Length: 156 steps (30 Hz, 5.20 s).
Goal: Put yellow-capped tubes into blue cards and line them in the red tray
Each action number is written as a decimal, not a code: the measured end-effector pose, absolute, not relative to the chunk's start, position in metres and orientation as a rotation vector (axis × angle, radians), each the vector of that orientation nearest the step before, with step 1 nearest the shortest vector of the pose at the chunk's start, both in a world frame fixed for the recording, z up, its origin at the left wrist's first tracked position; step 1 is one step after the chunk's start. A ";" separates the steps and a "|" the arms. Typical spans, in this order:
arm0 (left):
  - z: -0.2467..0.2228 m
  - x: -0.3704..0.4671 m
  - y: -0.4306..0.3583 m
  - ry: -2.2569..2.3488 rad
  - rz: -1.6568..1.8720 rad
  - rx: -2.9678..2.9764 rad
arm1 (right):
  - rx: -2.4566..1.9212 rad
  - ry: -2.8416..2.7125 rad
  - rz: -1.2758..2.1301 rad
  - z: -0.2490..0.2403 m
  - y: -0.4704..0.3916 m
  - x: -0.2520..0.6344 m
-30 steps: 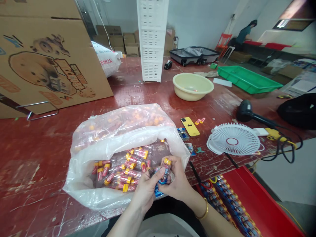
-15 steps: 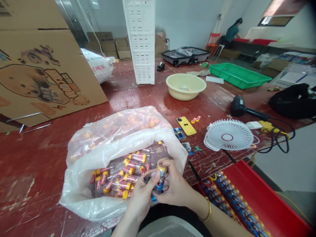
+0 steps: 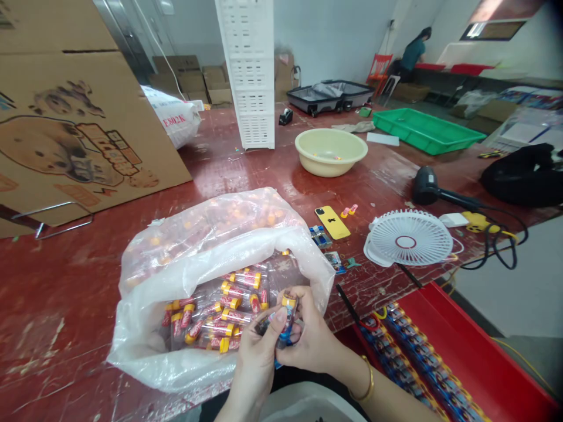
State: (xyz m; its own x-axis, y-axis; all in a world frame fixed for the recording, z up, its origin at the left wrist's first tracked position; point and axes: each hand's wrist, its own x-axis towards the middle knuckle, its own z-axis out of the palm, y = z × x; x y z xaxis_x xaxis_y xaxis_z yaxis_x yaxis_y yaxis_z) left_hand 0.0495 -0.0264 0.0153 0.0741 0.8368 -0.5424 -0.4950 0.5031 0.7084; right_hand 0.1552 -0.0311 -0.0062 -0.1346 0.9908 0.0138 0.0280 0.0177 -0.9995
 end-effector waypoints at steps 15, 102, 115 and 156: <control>0.015 0.063 -0.044 1.131 1.086 0.277 | -1.106 -1.328 1.160 -0.018 -0.044 0.159; 0.024 0.046 -0.033 1.105 0.765 0.430 | -1.016 -2.386 0.797 0.049 -0.003 0.234; 0.022 0.047 -0.029 1.083 0.700 0.353 | -1.200 -2.368 0.661 0.035 -0.013 0.230; 0.015 0.043 -0.022 1.156 0.758 0.392 | -1.085 -1.772 0.975 0.034 -0.007 0.220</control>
State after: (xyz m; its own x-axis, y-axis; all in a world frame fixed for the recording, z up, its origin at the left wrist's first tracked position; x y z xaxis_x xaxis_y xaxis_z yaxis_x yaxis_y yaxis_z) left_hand 0.0429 -0.0217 0.0147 0.1978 0.7133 -0.6724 -0.3328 0.6940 0.6384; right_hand 0.2201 -0.0072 0.0338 -0.2914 0.9249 0.2444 0.2889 0.3286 -0.8992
